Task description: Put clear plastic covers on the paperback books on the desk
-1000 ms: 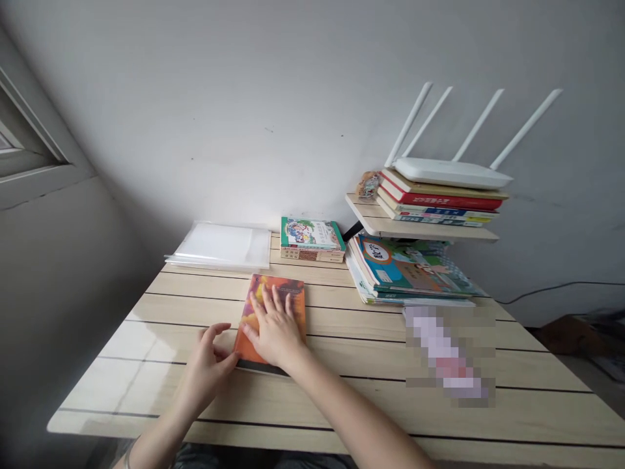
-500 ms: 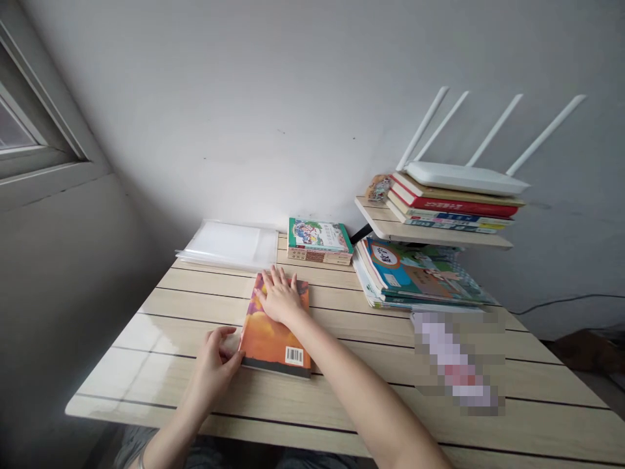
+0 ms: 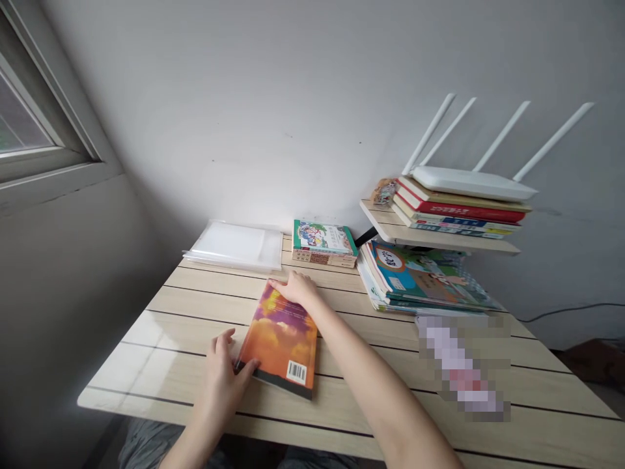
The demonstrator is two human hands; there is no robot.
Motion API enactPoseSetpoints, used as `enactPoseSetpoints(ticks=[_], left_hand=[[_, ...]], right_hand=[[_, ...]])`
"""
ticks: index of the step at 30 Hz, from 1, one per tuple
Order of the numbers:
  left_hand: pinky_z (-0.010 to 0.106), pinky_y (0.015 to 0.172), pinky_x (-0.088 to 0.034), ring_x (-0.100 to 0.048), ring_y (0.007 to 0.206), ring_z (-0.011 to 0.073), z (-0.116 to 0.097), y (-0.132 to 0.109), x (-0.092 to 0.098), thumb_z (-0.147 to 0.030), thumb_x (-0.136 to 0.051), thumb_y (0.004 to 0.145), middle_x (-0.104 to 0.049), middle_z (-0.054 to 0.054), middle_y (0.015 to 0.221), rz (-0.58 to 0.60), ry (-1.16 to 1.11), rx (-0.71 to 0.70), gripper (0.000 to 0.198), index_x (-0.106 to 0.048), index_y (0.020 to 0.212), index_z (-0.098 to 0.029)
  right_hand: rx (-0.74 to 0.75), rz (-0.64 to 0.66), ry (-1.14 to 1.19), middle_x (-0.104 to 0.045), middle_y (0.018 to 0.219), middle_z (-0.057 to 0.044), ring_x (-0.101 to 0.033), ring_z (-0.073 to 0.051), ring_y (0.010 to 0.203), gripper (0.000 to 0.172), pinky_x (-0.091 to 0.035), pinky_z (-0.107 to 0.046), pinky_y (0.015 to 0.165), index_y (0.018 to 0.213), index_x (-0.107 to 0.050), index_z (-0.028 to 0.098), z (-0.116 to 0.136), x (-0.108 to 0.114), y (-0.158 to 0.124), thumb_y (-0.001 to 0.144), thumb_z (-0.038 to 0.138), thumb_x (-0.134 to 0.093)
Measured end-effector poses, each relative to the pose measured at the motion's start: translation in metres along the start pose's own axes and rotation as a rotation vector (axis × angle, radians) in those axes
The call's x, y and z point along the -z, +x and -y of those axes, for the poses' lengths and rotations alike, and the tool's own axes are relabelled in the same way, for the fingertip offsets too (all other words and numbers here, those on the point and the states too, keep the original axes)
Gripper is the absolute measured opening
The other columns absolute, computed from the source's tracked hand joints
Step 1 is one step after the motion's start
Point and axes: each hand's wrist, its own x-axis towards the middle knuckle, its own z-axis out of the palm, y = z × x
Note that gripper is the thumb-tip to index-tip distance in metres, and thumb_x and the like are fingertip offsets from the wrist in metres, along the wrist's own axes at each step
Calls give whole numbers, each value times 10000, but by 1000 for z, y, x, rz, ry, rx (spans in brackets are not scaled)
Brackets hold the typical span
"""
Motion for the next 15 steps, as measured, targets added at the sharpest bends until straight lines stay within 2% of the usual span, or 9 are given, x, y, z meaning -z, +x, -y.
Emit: enactPoseSetpoints(ticks=[2,4,6,9,13,15], left_hand=[[456,746,-515,-578,774,231,-2,1,6,-346,-634,657,-510,110,1052,56,-9,50,570,-480,1171,-151],[449,726,-515,-573,713,218,-5,4,11,-356,-647,638,-527,102,1031,112,-11,89,552,-518,1135,-155],[438,730,-512,-576,708,215,-7,8,13,-347,-644,640,-538,96,1026,129,0,76,494,-556,1090,-165],[427,767,-505,-588,764,218,-6,17,10,-297,-615,662,-548,83,1036,78,15,-4,409,-583,1055,-188],[407,751,-521,-589,730,189,-3,39,6,-288,-590,687,-537,77,1024,43,-14,-12,397,-576,1067,-176],[397,751,-531,-600,728,181,-3,53,6,-305,-618,663,-539,82,1029,67,-55,17,423,-574,1060,-166]], right_hand=[[8,83,60,-689,775,-117,-634,-274,750,607,-455,-351,680,746,-647,168,-15,9,-2,688,759,-518],[36,123,131,-667,665,-55,-616,-213,641,573,-437,-294,596,660,-632,182,-30,15,-6,697,743,-521],[67,104,195,-669,688,-28,-607,-184,655,513,-425,-264,590,671,-633,183,-43,16,-12,711,688,-553],[63,32,261,-684,778,-27,-608,-176,719,395,-425,-255,630,740,-640,181,-60,11,-26,729,574,-605],[-58,-46,308,-682,741,-52,-604,-192,686,322,-430,-284,616,733,-610,175,-83,4,-57,719,495,-645],[-98,-45,442,-688,748,-50,-613,-192,684,320,-448,-288,613,744,-600,178,-93,1,-75,689,484,-678]])
